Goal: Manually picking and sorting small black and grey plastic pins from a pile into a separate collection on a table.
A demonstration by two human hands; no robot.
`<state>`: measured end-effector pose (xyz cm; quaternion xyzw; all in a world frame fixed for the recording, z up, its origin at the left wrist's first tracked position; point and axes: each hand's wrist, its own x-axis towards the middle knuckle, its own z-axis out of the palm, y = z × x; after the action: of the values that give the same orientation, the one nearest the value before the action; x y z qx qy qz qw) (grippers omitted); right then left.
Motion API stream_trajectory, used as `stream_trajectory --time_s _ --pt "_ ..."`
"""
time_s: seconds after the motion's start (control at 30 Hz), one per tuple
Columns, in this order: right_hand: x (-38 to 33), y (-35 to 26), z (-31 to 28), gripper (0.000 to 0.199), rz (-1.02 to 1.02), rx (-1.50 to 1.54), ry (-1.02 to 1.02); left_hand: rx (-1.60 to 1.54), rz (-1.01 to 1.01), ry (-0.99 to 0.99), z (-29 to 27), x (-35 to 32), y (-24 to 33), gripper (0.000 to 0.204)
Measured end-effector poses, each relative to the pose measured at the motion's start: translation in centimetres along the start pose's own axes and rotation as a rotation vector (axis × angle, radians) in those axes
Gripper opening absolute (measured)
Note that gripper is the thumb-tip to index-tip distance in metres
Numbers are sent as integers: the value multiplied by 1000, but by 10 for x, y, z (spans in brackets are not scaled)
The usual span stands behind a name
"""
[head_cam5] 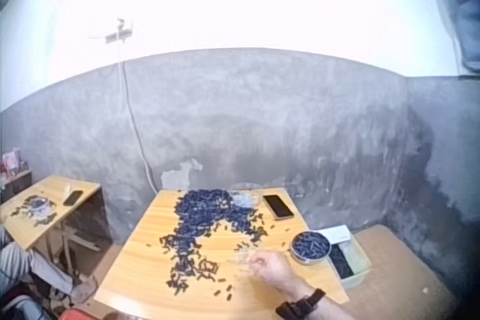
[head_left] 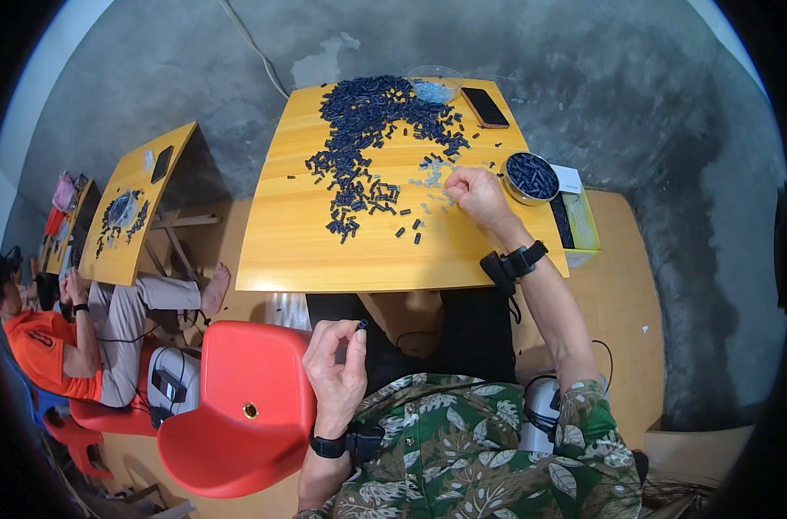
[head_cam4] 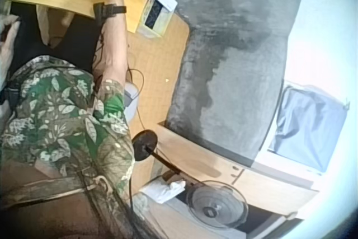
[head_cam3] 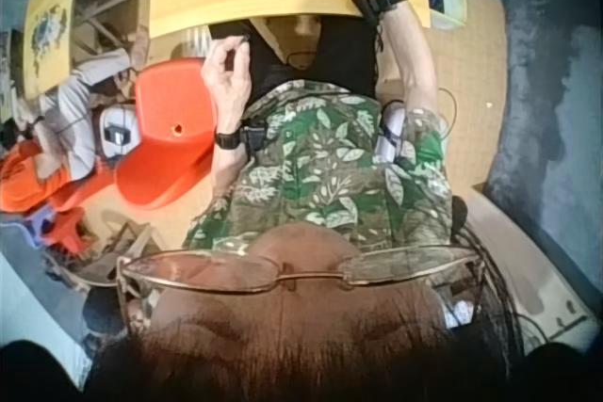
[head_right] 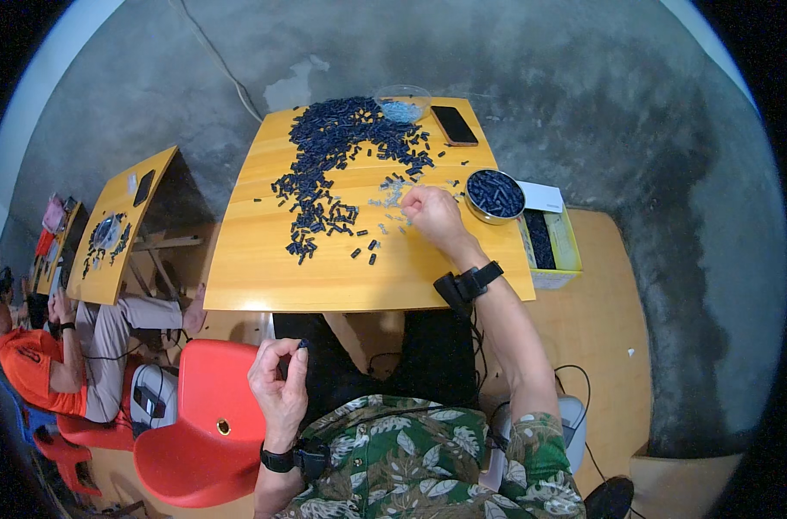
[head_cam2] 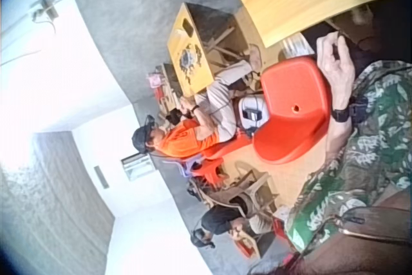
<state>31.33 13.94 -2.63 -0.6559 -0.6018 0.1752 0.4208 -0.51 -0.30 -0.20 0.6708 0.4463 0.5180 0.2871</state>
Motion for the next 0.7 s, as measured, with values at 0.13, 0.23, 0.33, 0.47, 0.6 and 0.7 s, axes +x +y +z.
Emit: stream_trajectory --time_s 0.13,0.23,0.33,0.47,0.6,0.7 --pt "-2 -2 0 8 0 -74 -32 0 3 -3 2 0 2 4" --pt "0 -2 5 9 -110 -170 -20 -5 -12 -5 2 0 2 4" --pt "1 -11 9 14 29 -245 -49 14 -9 -8 1 1 4 4" --pt "7 4 11 21 13 -340 107 14 -26 -10 -1 1 4 4" --pt "10 12 14 22 22 -344 -75 -8 -21 -7 2 1 3 5" --pt "17 6 20 18 20 -283 -82 7 -9 -9 1 -1 2 5"
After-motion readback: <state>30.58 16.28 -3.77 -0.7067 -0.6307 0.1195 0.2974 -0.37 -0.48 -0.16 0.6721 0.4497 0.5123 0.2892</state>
